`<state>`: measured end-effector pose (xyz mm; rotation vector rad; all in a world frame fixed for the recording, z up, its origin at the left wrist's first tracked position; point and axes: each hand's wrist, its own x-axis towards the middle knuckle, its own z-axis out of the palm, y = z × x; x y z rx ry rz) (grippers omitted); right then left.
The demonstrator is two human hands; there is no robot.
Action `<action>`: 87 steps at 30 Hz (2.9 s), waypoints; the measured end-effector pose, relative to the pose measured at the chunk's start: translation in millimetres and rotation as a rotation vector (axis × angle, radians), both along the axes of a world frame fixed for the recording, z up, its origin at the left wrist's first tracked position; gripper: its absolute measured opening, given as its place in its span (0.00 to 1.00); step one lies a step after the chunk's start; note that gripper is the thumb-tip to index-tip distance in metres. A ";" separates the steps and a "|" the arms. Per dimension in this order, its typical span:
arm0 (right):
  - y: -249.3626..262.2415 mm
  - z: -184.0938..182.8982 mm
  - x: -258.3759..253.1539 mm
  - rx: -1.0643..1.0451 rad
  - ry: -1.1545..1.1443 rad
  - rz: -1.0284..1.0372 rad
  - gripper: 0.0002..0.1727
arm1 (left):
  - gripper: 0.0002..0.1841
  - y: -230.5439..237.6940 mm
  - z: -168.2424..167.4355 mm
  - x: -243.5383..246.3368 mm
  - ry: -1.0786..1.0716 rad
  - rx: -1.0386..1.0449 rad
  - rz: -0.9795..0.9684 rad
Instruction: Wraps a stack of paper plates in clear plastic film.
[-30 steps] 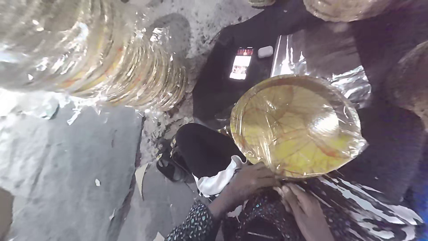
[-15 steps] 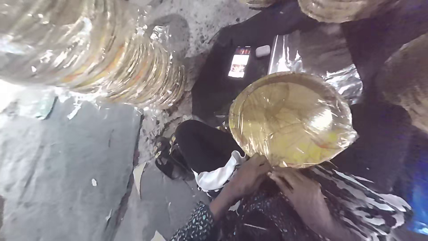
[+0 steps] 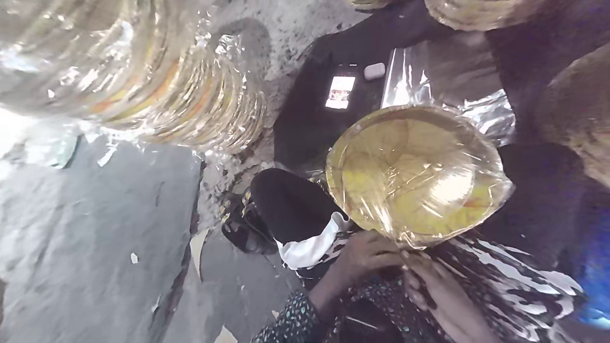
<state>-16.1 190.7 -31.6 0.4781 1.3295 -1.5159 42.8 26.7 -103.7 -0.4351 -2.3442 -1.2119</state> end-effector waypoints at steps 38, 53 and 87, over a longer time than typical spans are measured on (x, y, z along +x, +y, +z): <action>14.9 6.2 7.3 0.110 0.338 0.099 0.20 | 0.04 18.9 16.7 1.6 -0.117 0.092 -0.028; 42.9 -21.2 3.6 -0.632 -0.341 -0.112 0.20 | 0.05 1.1 23.3 -42.2 -0.076 0.063 -0.319; 1.7 0.9 -28.8 0.181 0.762 0.329 0.10 | 0.12 -41.0 31.3 -32.1 0.169 -0.286 -0.267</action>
